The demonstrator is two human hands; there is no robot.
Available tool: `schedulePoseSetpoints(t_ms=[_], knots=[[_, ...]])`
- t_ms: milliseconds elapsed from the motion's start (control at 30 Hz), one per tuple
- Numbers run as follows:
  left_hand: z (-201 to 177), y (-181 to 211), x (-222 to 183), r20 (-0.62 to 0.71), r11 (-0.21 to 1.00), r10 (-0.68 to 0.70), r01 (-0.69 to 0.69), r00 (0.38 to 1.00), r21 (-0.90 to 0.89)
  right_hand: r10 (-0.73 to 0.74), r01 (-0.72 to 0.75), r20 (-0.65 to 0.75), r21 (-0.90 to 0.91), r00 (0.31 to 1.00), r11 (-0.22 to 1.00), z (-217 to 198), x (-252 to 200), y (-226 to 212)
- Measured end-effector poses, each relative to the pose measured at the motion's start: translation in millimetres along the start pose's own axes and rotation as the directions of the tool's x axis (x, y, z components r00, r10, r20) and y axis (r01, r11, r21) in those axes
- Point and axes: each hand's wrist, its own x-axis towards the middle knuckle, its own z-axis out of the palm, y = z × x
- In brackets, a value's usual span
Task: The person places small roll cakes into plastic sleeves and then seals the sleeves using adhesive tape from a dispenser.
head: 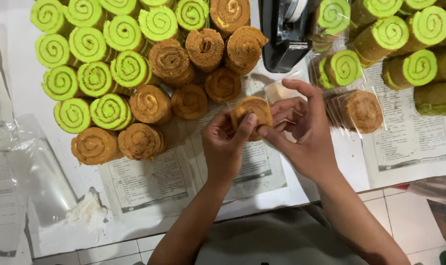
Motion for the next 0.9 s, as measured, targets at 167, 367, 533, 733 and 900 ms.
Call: schedulePoseSetpoints(t_ms=[167,367,533,733,900], knots=[[-3,5,1,0.072,0.997,-0.025,0.031,0.997,-0.073,-0.055,0.055,0.011,0.034,0.998,0.998,-7,4,3],[-4,5,1,0.096,0.99,-0.119,0.126,0.988,-0.06,-0.114,0.134,0.142,-0.138,0.983,0.981,-18,8,-6],[-1,0,-1,0.102,0.996,-0.051,0.058,0.993,-0.066,-0.184,0.216,0.217,-0.135,0.959,0.967,-22,10,-5],[6,-3,-4,-0.019,0.995,-0.028,0.026,0.999,-0.095,-0.364,0.363,0.031,0.037,0.931,0.931,-15,3,25],[12,1,-7,-0.021,0.993,-0.057,0.054,0.998,-0.102,-0.325,0.322,-0.052,-0.054,0.944,0.945,-4,0,30]])
